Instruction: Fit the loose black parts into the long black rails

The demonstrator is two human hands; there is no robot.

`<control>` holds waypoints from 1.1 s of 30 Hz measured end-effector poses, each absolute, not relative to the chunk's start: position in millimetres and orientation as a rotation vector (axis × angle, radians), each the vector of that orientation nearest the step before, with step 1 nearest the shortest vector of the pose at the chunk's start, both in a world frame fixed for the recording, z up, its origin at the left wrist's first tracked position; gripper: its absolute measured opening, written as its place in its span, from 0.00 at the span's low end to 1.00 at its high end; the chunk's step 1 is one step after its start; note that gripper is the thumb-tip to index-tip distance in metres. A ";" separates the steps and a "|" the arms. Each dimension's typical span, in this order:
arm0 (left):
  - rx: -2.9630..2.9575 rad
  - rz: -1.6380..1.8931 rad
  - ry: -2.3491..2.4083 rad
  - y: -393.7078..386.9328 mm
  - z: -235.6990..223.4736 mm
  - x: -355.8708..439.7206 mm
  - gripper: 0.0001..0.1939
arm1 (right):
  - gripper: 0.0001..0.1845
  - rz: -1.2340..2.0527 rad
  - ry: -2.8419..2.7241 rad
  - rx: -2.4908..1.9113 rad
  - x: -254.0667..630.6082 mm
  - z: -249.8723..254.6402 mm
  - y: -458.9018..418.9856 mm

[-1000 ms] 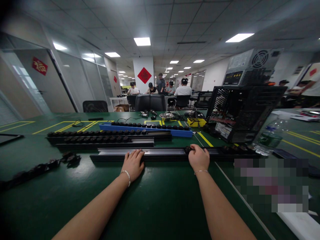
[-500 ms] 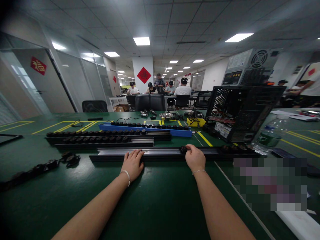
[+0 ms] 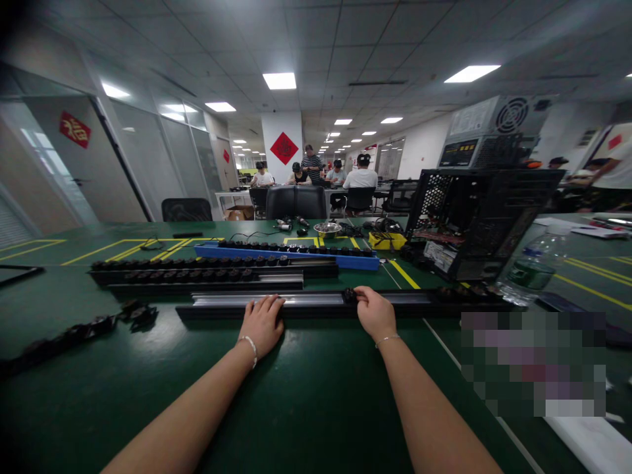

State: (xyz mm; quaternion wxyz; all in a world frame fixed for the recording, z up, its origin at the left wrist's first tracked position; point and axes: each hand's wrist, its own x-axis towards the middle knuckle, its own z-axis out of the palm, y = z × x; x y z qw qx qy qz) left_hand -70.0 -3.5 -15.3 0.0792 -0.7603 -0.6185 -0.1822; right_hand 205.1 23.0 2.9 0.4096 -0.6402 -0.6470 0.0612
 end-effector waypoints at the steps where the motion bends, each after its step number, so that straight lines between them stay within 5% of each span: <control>1: -2.276 -0.546 -1.850 -3.6 -15.1 -69.9 0.24 | 0.20 0.169 -1.633 -1.606 203.3 3.7 22.3; 33: -2.265 -0.528 -1.856 -4.5 -14.5 -68.4 0.25 | 0.22 0.363 -1.802 -1.346 168.6 5.4 15.9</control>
